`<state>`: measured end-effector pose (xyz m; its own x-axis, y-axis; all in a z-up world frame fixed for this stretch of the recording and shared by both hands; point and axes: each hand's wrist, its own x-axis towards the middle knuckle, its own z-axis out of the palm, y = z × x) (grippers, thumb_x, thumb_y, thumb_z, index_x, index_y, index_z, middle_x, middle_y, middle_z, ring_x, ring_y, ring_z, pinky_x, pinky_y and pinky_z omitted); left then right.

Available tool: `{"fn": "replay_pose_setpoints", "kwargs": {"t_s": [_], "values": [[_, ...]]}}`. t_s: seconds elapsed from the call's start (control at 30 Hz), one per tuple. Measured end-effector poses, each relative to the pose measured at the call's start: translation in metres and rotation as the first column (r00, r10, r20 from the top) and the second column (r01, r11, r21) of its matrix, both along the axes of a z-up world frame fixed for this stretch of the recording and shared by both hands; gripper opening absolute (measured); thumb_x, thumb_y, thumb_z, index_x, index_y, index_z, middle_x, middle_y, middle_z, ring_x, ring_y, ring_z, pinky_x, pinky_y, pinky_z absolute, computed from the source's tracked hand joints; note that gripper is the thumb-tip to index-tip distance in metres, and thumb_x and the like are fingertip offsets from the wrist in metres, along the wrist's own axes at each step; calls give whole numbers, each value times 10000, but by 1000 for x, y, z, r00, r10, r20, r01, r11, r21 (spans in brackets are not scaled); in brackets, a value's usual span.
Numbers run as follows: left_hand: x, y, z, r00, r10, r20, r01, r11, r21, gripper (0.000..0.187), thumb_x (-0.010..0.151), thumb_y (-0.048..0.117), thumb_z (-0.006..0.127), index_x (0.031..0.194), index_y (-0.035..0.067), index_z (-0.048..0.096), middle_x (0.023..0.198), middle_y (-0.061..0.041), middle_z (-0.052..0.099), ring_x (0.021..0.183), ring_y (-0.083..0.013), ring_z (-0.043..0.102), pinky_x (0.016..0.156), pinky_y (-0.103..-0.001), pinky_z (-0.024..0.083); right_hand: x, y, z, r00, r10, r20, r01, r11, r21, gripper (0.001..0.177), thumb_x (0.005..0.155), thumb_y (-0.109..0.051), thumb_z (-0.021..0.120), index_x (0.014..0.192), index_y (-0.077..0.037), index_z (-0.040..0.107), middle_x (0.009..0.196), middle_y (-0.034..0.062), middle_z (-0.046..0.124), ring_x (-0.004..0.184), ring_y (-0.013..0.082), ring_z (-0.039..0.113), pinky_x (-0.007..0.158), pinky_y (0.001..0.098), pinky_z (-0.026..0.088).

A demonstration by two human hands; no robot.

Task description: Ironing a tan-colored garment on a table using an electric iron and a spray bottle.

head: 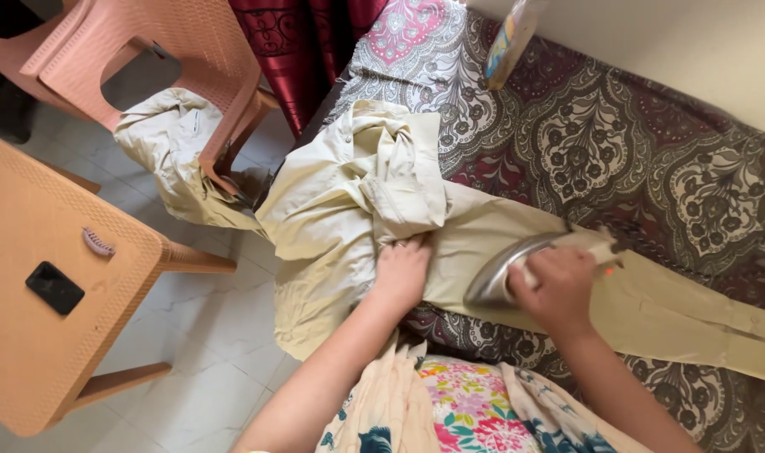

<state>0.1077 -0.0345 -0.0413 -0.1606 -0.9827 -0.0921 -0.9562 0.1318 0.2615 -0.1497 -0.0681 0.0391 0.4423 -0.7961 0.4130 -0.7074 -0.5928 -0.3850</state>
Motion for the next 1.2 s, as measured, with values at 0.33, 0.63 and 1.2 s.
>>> {"fn": "replay_pose_setpoints", "kwargs": {"t_s": [0.33, 0.63, 1.2], "values": [[1, -1, 20, 984, 126, 129, -147, 975, 166, 719, 822, 133, 621, 1500, 61, 392, 1355, -151, 551, 1239, -310, 531, 1058, -458, 366, 48, -37, -9, 993, -87, 86, 93, 993, -67, 363, 902, -333, 752, 691, -88, 587, 727, 65, 579, 797, 283, 566, 893, 446, 357], [12, -3, 56, 879, 243, -410, -250, 967, 38, 295, 841, -10, 530, 1104, 32, 657, 1097, -218, 670, 1067, -429, 641, 940, -501, 509, 77, -2, 10, 973, 216, 79, -211, 976, -58, 274, 828, -325, 746, 759, -85, 635, 765, 60, 605, 776, 266, 571, 881, 451, 382], [18, -10, 111, 801, 227, -554, -323, 943, -82, 253, 850, 55, 532, 1037, 49, 702, 1029, -195, 714, 959, -403, 674, 857, -491, 531, 64, -63, 5, 983, 169, 74, -165, 984, -66, 296, 867, -334, 759, 755, -92, 631, 797, 48, 637, 810, 264, 589, 869, 431, 378]]}}
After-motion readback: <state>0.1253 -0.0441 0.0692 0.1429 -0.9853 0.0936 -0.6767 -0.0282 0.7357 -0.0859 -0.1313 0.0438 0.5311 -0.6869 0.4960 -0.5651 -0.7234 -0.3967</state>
